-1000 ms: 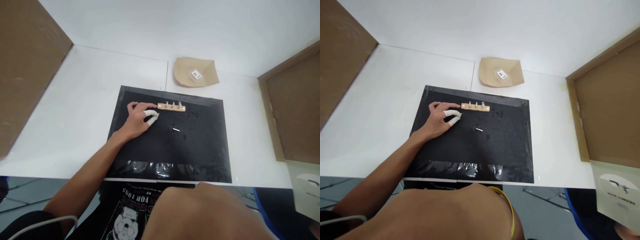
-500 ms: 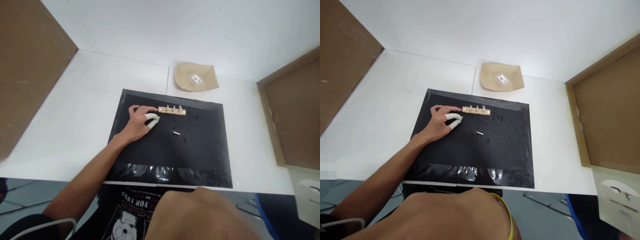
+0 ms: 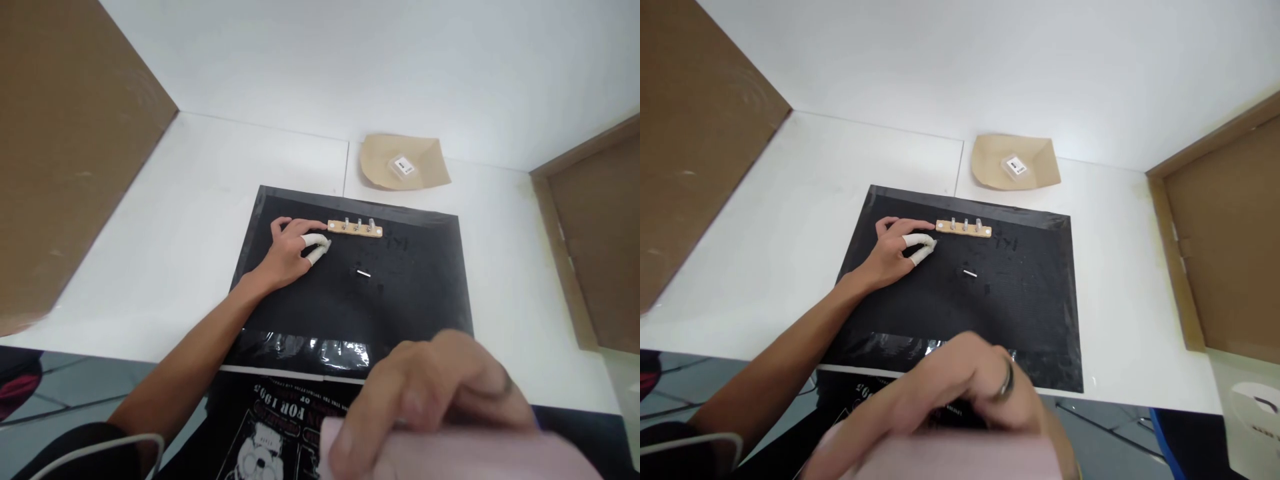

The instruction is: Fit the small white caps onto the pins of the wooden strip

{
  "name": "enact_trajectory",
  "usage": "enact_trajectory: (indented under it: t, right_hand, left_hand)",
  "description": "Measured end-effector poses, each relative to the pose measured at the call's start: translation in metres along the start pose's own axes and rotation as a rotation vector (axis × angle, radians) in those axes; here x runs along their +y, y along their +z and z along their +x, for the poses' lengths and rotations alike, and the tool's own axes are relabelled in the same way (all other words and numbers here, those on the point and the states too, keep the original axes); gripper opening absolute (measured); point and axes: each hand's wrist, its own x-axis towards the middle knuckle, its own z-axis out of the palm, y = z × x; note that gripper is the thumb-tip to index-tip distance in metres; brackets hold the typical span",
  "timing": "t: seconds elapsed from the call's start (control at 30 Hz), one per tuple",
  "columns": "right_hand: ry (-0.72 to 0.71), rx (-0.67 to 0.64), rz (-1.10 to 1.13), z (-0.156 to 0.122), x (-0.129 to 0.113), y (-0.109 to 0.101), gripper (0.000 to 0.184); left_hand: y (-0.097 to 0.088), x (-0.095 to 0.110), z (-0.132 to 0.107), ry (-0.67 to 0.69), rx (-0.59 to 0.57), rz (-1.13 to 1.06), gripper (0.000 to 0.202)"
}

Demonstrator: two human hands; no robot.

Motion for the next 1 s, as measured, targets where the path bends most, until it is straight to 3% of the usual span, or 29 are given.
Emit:
enact_trajectory:
  t: [0.07, 0.13, 0.27, 0.37, 0.47, 0.63, 0.8, 1.0]
  right_hand:
    - [-0.005, -0.053, 0.097, 0.019, 0.004, -0.012, 0.037]
    - [0.036, -0.01, 0.166, 0.031, 0.013, -0.025, 0.04]
    - [0.051, 0.199, 0.214, 0.042, 0.047, -0.043, 0.032]
    - [-0.038, 0.366, 0.229, 0.052, 0.072, -0.046, 0.024]
    - [-0.113, 0.446, 0.253, 0.065, 0.085, -0.045, 0.019]
    - [-0.105, 0.406, 0.246, 0.074, 0.088, -0.042, 0.017]
    - [-0.033, 0.426, 0.303, 0.075, 0.088, -0.046, 0.044]
    - [-0.013, 0.468, 0.338, 0.081, 0.087, -0.05, 0.039]
  left_hand:
    - [0.001, 0.0, 0.0, -0.007, -0.004, 0.0, 0.009]
    - [0.002, 0.0, 0.0, -0.011, -0.005, 0.005, 0.01]
    - [0.002, -0.001, 0.0, 0.01, 0.017, 0.003, 0.01]
    - [0.002, -0.002, -0.001, 0.032, 0.026, 0.0, 0.009]
    - [0.002, -0.002, 0.0, 0.035, 0.026, 0.005, 0.009]
    - [0.003, -0.003, -0.001, 0.059, 0.037, 0.006, 0.009]
    - [0.003, -0.005, -0.002, 0.077, 0.045, 0.004, 0.009]
    - [0.0, -0.001, -0.002, 0.041, 0.035, -0.064, 0.009]
